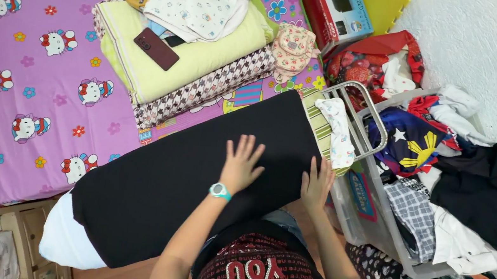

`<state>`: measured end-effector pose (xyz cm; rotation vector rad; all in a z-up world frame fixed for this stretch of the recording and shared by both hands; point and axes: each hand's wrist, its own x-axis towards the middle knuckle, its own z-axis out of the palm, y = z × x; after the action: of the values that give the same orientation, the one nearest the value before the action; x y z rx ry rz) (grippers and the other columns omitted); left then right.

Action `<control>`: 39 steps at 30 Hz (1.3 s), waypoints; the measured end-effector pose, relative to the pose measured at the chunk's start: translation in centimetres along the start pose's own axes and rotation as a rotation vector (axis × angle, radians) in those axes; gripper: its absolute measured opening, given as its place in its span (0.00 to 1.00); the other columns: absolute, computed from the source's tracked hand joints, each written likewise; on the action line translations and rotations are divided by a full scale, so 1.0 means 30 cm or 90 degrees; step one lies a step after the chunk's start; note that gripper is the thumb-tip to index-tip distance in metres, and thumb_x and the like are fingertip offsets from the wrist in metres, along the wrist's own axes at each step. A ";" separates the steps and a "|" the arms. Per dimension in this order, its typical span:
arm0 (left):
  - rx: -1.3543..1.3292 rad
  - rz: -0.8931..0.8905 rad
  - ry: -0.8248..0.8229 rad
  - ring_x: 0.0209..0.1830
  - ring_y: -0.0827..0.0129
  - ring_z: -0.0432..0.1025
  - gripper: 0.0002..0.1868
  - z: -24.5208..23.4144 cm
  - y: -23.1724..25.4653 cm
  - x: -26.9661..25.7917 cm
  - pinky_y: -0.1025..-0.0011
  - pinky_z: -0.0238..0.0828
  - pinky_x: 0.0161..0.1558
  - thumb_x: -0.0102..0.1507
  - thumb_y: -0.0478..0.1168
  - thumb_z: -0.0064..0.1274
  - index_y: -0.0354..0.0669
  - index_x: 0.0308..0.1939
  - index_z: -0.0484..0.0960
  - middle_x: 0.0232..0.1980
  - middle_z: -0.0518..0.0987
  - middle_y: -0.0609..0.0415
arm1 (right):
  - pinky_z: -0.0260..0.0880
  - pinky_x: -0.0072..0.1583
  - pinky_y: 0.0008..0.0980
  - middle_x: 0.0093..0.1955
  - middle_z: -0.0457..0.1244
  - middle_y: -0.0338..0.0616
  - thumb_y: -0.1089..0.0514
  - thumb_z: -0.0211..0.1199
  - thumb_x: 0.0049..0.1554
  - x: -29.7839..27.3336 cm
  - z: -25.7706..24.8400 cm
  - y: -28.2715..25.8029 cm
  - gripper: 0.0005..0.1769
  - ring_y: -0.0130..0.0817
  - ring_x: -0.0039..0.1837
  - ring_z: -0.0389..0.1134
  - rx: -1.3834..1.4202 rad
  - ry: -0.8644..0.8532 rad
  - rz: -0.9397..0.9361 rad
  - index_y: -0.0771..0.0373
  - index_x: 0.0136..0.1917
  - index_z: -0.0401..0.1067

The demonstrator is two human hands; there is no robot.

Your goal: The person folds a black t-shirt on a light blue ironing board. They smooth the fabric, fold the sides inward, fold the bottom up, and then fold the shirt in half to create a compact bundle.

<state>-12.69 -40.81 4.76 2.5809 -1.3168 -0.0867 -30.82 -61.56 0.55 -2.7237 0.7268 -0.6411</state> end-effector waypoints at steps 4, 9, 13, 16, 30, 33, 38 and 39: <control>-0.022 0.108 0.003 0.82 0.44 0.44 0.41 0.041 0.136 0.147 0.31 0.37 0.72 0.65 0.64 0.47 0.54 0.78 0.60 0.81 0.53 0.39 | 0.53 0.71 0.55 0.72 0.50 0.70 0.54 0.72 0.51 -0.079 -0.011 0.057 0.42 0.65 0.72 0.52 0.162 0.085 0.136 0.72 0.72 0.58; -0.045 0.070 -0.017 0.82 0.42 0.42 0.45 0.095 0.207 0.351 0.30 0.34 0.72 0.62 0.68 0.48 0.54 0.79 0.59 0.82 0.52 0.42 | 0.67 0.61 0.36 0.61 0.59 0.60 0.55 0.78 0.52 -0.017 0.049 0.202 0.40 0.36 0.59 0.65 0.527 0.041 0.419 0.68 0.64 0.54; -0.042 0.014 0.013 0.82 0.39 0.40 0.47 0.131 0.237 0.469 0.28 0.33 0.72 0.62 0.70 0.48 0.51 0.79 0.58 0.82 0.51 0.40 | 0.64 0.36 0.33 0.47 0.66 0.53 0.56 0.77 0.47 0.007 0.019 0.315 0.40 0.35 0.34 0.64 0.604 -0.191 0.568 0.62 0.59 0.49; -0.020 -0.012 0.028 0.82 0.38 0.39 0.47 0.159 0.252 0.499 0.29 0.33 0.72 0.63 0.70 0.47 0.49 0.79 0.57 0.82 0.50 0.39 | 0.65 0.32 0.29 0.43 0.67 0.50 0.57 0.77 0.49 0.007 -0.014 0.366 0.35 0.30 0.30 0.66 0.490 -0.307 0.512 0.61 0.58 0.54; -0.033 -0.243 0.167 0.80 0.30 0.41 0.44 0.171 0.399 0.445 0.36 0.36 0.74 0.67 0.63 0.46 0.41 0.79 0.58 0.81 0.51 0.32 | 0.74 0.47 0.29 0.47 0.71 0.47 0.66 0.64 0.58 0.037 -0.068 0.495 0.16 0.30 0.44 0.73 0.757 -0.607 0.369 0.66 0.59 0.65; -0.056 -0.217 0.145 0.81 0.33 0.42 0.44 0.149 0.476 0.353 0.37 0.37 0.75 0.67 0.63 0.46 0.36 0.78 0.59 0.80 0.52 0.30 | 0.71 0.56 0.29 0.54 0.70 0.45 0.63 0.62 0.62 0.088 -0.046 0.521 0.17 0.28 0.54 0.71 0.751 -0.655 0.293 0.68 0.63 0.68; -0.143 -0.034 -0.042 0.80 0.38 0.41 0.49 0.126 0.584 0.166 0.40 0.35 0.74 0.61 0.65 0.49 0.33 0.74 0.58 0.78 0.51 0.31 | 0.69 0.58 0.32 0.58 0.68 0.41 0.53 0.56 0.64 0.248 -0.055 0.551 0.27 0.28 0.55 0.70 0.815 -0.722 0.420 0.64 0.73 0.63; -0.044 0.008 -0.011 0.81 0.42 0.43 0.47 0.133 0.594 0.144 0.43 0.37 0.75 0.61 0.62 0.50 0.36 0.75 0.58 0.79 0.52 0.35 | 0.70 0.59 0.32 0.58 0.69 0.42 0.51 0.55 0.64 0.292 -0.057 0.551 0.28 0.29 0.55 0.71 0.837 -0.736 0.436 0.63 0.74 0.61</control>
<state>-24.85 -55.07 5.43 2.5200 -1.3127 -0.1505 -31.60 -80.29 -0.60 -1.1128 0.5078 0.4960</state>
